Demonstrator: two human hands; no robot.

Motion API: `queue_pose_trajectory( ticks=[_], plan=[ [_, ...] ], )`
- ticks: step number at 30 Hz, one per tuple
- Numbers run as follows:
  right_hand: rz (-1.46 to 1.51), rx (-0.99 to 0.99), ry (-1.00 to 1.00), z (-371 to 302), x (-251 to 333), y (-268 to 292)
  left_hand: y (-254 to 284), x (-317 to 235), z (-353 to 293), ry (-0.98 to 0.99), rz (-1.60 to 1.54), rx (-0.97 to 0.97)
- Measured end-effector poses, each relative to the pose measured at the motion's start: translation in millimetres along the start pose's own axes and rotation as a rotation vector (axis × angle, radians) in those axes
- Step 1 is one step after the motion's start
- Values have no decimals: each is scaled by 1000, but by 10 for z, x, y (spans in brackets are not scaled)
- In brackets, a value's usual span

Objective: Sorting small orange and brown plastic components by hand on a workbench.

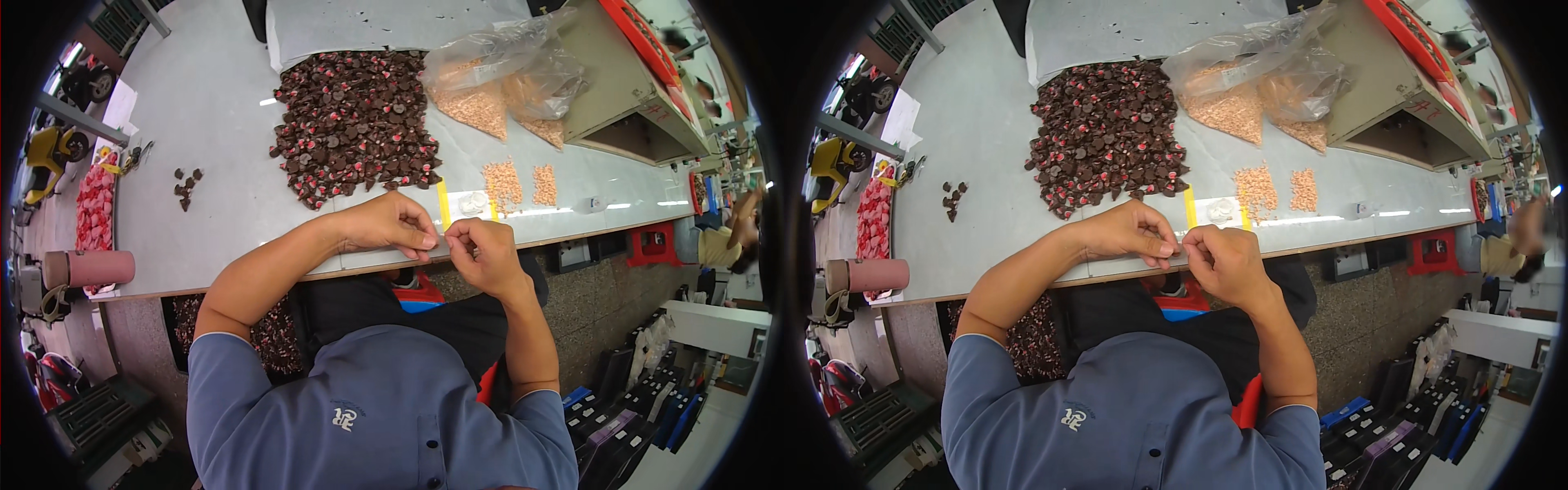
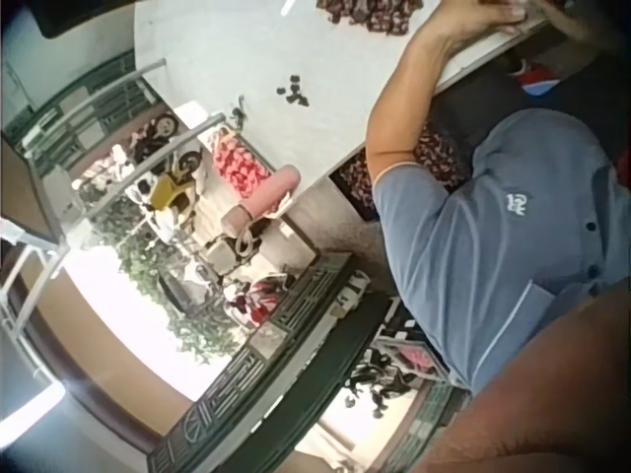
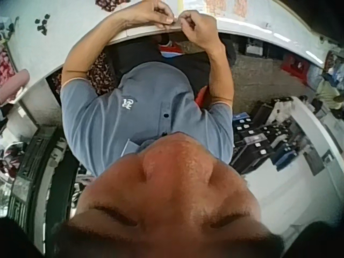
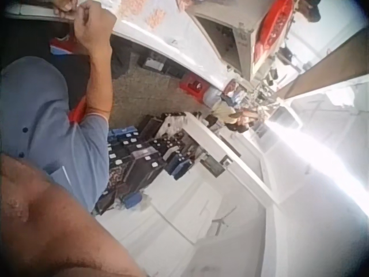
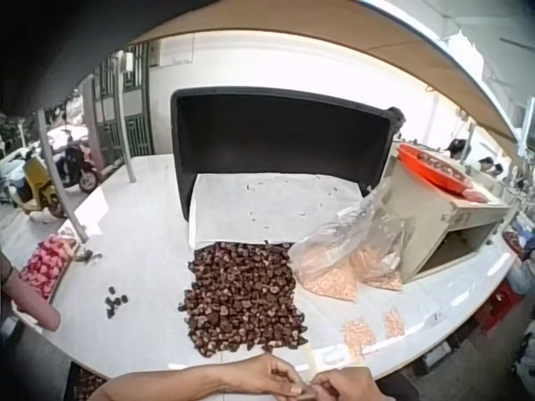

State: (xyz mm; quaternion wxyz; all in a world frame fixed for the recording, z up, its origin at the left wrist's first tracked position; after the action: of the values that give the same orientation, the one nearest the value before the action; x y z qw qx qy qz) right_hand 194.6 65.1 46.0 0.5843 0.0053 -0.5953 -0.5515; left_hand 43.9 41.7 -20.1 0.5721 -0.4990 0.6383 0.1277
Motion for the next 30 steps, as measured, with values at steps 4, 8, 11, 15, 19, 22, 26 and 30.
queue_pose_trajectory(
  ticks=[4,8,11,15,19,22,26,30],
  plan=[
    [-188,-30,-32,113,-30,311,36,23,-47,-29,20,-46],
    [-469,75,-38,210,-109,481,57,19,-36,-36,26,-37],
    [-601,144,-25,274,-130,487,66,-17,-33,-57,15,-53],
    [-653,191,-32,325,-177,425,116,-18,-19,-73,-27,-69],
    [-708,242,-48,353,-192,374,134,-29,-16,-68,-29,-89],
    [-726,252,-53,353,-201,356,121,-38,-24,-61,-21,-70],
    [-683,205,-35,332,-141,381,105,-29,-51,-55,-16,-71],
    [-447,101,-42,220,-18,369,105,16,-36,-69,-51,-73]
  ],
)
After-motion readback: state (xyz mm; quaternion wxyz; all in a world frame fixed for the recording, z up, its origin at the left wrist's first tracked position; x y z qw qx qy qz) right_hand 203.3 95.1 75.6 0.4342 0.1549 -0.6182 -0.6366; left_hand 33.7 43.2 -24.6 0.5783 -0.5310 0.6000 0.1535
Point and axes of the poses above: each hand's wrist, its own z-axis towards the middle knuckle, its own y-axis out of the back of the hand, x = y × z, the point moved 6 cm from there along z, towards the middle knuckle, and after that the axes turned 2 degrees about -y, right-handed, at the moved point
